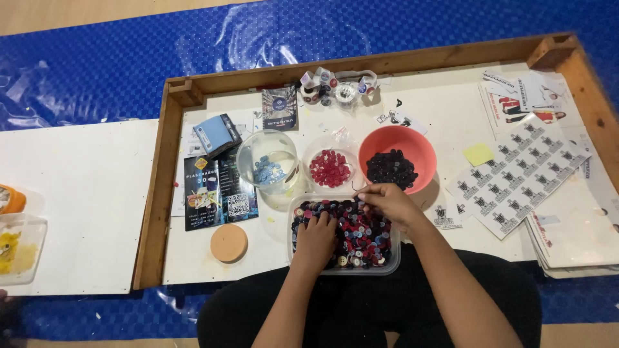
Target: The person sits on a blue mat and sorts bottle caps from a clear plastic container into a pink bowl. They repeatedly pick up caps with both hands and place them into the bowl.
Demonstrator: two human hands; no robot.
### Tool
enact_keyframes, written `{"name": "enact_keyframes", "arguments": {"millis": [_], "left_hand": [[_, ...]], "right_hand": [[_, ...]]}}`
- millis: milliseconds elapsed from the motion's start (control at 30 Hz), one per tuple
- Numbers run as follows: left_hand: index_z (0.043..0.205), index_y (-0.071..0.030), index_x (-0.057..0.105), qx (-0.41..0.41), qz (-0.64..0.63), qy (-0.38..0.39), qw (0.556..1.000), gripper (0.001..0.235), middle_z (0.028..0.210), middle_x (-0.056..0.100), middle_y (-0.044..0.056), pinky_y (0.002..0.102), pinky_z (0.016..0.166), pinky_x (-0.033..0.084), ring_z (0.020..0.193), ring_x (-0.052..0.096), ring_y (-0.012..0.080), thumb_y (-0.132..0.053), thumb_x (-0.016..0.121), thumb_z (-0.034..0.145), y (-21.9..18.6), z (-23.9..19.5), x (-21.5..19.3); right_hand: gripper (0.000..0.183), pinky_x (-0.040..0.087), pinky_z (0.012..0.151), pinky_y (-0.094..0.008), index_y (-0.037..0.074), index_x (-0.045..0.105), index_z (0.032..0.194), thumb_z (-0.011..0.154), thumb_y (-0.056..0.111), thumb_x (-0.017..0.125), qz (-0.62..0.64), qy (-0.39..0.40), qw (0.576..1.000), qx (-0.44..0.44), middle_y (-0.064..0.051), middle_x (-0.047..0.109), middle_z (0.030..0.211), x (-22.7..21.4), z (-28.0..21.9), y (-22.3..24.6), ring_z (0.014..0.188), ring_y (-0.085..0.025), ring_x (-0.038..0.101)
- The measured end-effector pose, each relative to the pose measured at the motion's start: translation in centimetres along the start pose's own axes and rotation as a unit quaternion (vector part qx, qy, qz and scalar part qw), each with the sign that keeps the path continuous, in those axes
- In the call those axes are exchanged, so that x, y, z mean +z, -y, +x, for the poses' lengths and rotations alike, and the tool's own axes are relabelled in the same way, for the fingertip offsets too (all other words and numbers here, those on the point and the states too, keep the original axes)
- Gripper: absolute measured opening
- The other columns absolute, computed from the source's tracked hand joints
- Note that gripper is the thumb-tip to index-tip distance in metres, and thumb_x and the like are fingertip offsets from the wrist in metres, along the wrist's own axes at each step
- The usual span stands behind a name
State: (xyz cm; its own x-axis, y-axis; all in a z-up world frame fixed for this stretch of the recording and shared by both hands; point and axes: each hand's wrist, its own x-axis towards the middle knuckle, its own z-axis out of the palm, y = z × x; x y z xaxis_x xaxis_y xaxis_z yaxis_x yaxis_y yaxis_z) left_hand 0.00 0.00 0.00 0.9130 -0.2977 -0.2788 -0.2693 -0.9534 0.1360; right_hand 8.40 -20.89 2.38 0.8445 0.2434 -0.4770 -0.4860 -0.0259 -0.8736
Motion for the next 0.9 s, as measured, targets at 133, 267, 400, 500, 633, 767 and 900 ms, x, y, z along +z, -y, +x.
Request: {"name": "enact_keyframes", "arguments": {"millis": [133, 267, 400, 500, 633, 767, 900], "left_hand": [[0.132, -0.014, 0.058, -0.002, -0.004, 0.015, 1.0, 0.041, 0.133, 0.054, 0.01, 0.045, 0.089, 0.048, 0.115, 0.058, 0.0297, -0.028, 0.067, 0.095, -0.1, 0.1, 0.1], [0.134, -0.014, 0.057, -0.006, -0.001, 0.02, 1.0, 0.043, 0.136, 0.053, 0.01, 0.045, 0.09, 0.049, 0.116, 0.058, 0.0298, -0.029, 0.067, 0.095, -0.1, 0.1, 0.0], [0.136, -0.014, 0.056, -0.007, 0.0, 0.022, 1.0, 0.045, 0.138, 0.053, 0.011, 0.046, 0.091, 0.049, 0.117, 0.058, 0.0305, -0.028, 0.067, 0.095, -0.3, -0.2, -0.9], [0.134, -0.015, 0.058, -0.015, 0.0, 0.011, 1.0, 0.043, 0.136, 0.054, 0.009, 0.045, 0.091, 0.048, 0.117, 0.058, 0.0291, -0.029, 0.068, 0.095, 0.0, 0.4, 1.0], [0.134, -0.015, 0.057, -0.015, -0.005, 0.018, 1.0, 0.042, 0.136, 0.054, 0.009, 0.045, 0.092, 0.048, 0.116, 0.058, 0.0289, -0.029, 0.066, 0.095, -0.1, 0.2, 0.4], [0.133, -0.013, 0.058, -0.01, -0.009, 0.014, 1.0, 0.043, 0.135, 0.054, 0.01, 0.047, 0.091, 0.048, 0.115, 0.058, 0.0303, -0.029, 0.068, 0.095, -0.1, 0.1, 0.1], [0.128, -0.011, 0.061, 0.009, -0.007, -0.025, 1.0, 0.043, 0.132, 0.057, 0.014, 0.049, 0.09, 0.048, 0.117, 0.059, 0.0342, -0.03, 0.071, 0.091, -0.2, 0.4, 1.2]], "right_hand": [[0.024, 0.062, 0.063, -0.029, -0.007, 0.074, 0.112, 0.091, 0.005, 0.071, 0.001, 0.007, 1.0, 0.001, -0.017, 0.072, 0.084, -0.1, 0.1, -0.1, 0.068, -0.019, 0.072], [0.023, 0.064, 0.066, -0.034, -0.008, 0.072, 0.111, 0.093, 0.006, 0.07, -0.047, 0.052, 0.997, 0.013, -0.019, 0.072, 0.085, 0.6, -0.6, 0.5, 0.073, -0.025, 0.074], [0.02, 0.065, 0.07, -0.035, -0.006, 0.072, 0.109, 0.094, 0.007, 0.068, -0.11, 0.089, 0.989, 0.031, -0.019, 0.074, 0.09, 1.8, -2.3, 2.5, 0.08, -0.025, 0.075], [0.019, 0.064, 0.07, -0.036, -0.006, 0.073, 0.107, 0.092, 0.006, 0.07, -0.115, 0.079, 0.99, 0.025, -0.018, 0.073, 0.087, 2.1, -3.0, 3.3, 0.078, -0.024, 0.073], [0.021, 0.065, 0.068, -0.037, -0.007, 0.072, 0.11, 0.092, 0.005, 0.069, -0.123, 0.047, 0.991, 0.011, -0.023, 0.074, 0.088, -0.1, -1.0, 1.7, 0.076, -0.027, 0.073], [0.016, 0.062, 0.075, -0.037, 0.016, 0.078, 0.107, 0.091, 0.018, 0.074, -0.28, -0.131, 0.949, -0.056, -0.011, 0.077, 0.088, -2.5, -1.5, 2.5, 0.083, -0.025, 0.075], [0.022, 0.06, 0.074, -0.035, 0.027, 0.082, 0.113, 0.1, 0.02, 0.065, -0.394, -0.246, 0.881, -0.088, -0.008, 0.079, 0.095, -4.8, -1.4, 3.2, 0.084, -0.026, 0.076]]}}
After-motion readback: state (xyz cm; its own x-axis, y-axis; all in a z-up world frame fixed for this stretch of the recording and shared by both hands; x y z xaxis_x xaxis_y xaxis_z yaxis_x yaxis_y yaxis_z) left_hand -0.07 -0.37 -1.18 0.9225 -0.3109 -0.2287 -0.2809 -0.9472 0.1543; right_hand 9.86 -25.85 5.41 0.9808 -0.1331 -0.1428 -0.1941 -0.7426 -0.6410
